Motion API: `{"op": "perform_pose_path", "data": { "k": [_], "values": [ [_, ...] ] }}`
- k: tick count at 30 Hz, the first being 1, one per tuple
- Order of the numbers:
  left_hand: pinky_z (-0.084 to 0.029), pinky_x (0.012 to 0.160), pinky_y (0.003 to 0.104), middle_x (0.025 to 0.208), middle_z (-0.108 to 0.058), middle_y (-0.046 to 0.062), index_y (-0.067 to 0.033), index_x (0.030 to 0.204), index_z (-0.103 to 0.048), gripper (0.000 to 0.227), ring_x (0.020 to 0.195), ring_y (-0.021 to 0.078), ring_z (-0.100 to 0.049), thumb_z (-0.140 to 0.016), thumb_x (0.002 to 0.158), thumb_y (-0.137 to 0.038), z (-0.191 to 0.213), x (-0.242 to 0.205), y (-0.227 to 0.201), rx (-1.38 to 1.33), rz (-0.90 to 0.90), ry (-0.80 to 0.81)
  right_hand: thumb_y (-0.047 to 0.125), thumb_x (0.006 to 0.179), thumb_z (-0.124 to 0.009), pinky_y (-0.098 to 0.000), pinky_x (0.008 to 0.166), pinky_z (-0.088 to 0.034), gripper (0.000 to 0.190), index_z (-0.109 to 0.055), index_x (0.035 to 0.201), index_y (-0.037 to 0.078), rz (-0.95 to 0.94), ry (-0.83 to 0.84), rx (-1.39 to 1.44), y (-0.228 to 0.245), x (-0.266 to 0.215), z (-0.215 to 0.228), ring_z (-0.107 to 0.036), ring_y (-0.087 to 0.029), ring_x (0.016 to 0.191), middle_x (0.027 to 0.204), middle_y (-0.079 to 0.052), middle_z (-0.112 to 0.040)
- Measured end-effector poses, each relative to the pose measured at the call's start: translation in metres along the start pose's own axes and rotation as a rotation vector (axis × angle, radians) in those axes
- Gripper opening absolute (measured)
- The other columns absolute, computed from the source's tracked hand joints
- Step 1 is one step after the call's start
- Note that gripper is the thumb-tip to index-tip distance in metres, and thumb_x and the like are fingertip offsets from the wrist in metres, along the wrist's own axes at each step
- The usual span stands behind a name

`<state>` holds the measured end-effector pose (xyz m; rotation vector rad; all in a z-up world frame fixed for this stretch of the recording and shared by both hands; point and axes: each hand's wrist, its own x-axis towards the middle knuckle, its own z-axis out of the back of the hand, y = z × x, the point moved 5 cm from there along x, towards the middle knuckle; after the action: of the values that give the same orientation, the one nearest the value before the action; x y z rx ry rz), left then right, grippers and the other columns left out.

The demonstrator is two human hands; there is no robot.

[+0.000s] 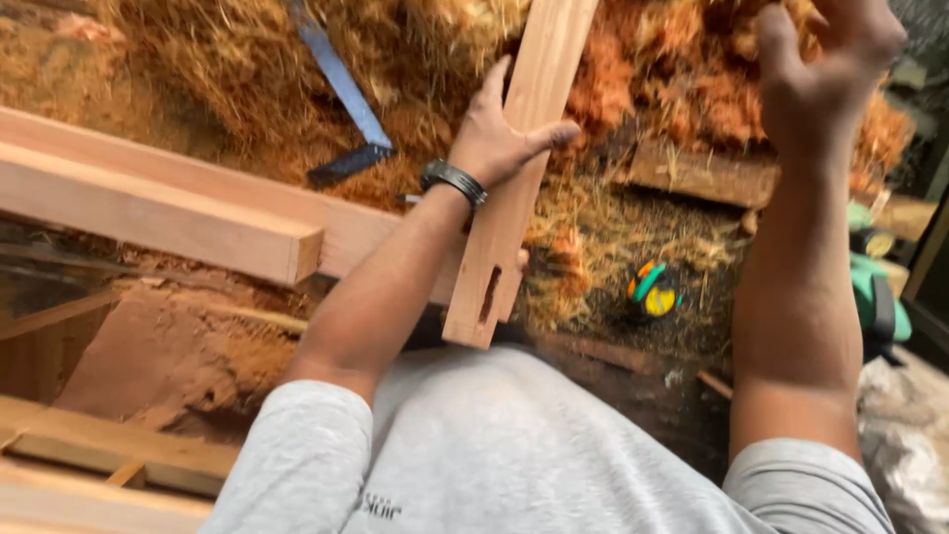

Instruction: The person measures wooden planks using a tape measure and marks them with a pencil and a try square. They align the square on the wood to draw straight lines for cutting or assembly.

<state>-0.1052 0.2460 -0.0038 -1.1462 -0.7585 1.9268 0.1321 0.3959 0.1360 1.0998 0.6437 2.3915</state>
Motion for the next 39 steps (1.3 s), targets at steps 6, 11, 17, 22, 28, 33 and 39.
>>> {"op": "perform_pose_path", "data": {
  "k": [6,11,17,22,28,33,39],
  "values": [
    [-0.041,0.117,0.06,0.16,-0.045,0.022,-0.0097,0.155,-0.04,0.102,0.147,0.038,-0.044,-0.084,0.081,-0.065,0.028,-0.086,0.038,0.076,-0.226,0.027,-0.016,0.107,-0.06,-0.0458,0.092,-0.054,0.015,-0.063,0.122,-0.017,-0.374,-0.2,-0.033,0.101,-0.201,0.022,-0.06,-0.037,0.101,0.11,-0.027,-0.061],
    [-0.04,0.119,0.052,0.138,-0.057,0.024,-0.0095,0.151,-0.051,0.106,0.138,0.0431,-0.053,-0.1,0.068,-0.052,0.026,-0.158,0.09,0.073,-0.211,0.058,0.002,0.096,-0.073,-0.0472,0.073,-0.054,0.017,-0.074,0.112,-0.005,-1.099,-0.071,-0.12,0.185,-0.441,-0.025,-0.07,-0.042,0.086,0.093,-0.028,-0.07],
    [-0.046,0.109,0.061,0.153,-0.05,0.024,-0.0141,0.153,-0.044,0.103,0.14,0.0402,-0.048,-0.094,0.073,-0.056,0.02,-0.165,0.082,0.262,-0.076,0.034,0.049,0.091,-0.072,-0.0504,0.111,-0.048,0.056,-0.072,0.129,0.008,-1.917,0.164,0.164,0.207,-0.674,-0.096,-0.06,-0.035,0.128,0.129,-0.017,-0.072],
    [-0.048,0.107,0.059,0.15,-0.054,0.02,-0.0156,0.151,-0.047,0.097,0.135,0.0376,-0.054,-0.094,0.075,-0.055,0.021,-0.167,0.085,0.333,-0.146,-0.03,0.023,0.093,-0.065,-0.0423,0.106,-0.051,0.031,-0.075,0.116,0.005,-1.78,-0.108,0.474,0.159,-0.669,-0.098,-0.066,-0.024,0.116,0.118,-0.012,-0.075],
    [-0.056,0.075,0.038,0.108,-0.066,0.009,-0.0121,0.115,-0.062,0.052,0.096,0.0218,-0.062,-0.064,0.094,-0.059,0.037,-0.18,0.123,-0.139,-0.29,-0.223,0.021,0.102,-0.058,-0.0417,0.056,-0.057,0.024,-0.063,0.116,0.003,-1.331,-0.464,0.479,0.119,-0.447,0.029,-0.071,-0.027,0.075,0.097,-0.018,-0.07],
    [-0.049,0.051,0.03,0.058,-0.064,-0.003,-0.0217,0.06,-0.055,0.049,0.049,0.0077,-0.055,-0.066,0.084,-0.064,0.026,-0.22,0.166,-0.4,0.136,0.051,0.0,0.102,-0.075,-0.0401,0.077,-0.057,0.038,-0.067,0.135,-0.018,-0.655,-0.042,-0.354,0.137,-0.296,0.029,-0.066,-0.031,0.093,0.114,-0.027,-0.068],
    [-0.05,0.113,0.051,0.16,-0.045,0.025,0.0,0.154,-0.041,0.132,0.141,0.0346,-0.055,-0.075,0.049,-0.073,-0.024,-0.24,0.19,-0.438,0.401,0.494,0.037,0.091,-0.091,-0.0543,0.101,-0.04,0.069,-0.068,0.141,-0.005,-0.78,0.473,-0.59,0.104,-0.277,-0.041,-0.05,-0.046,0.123,0.14,-0.027,-0.056]
  ]
}}
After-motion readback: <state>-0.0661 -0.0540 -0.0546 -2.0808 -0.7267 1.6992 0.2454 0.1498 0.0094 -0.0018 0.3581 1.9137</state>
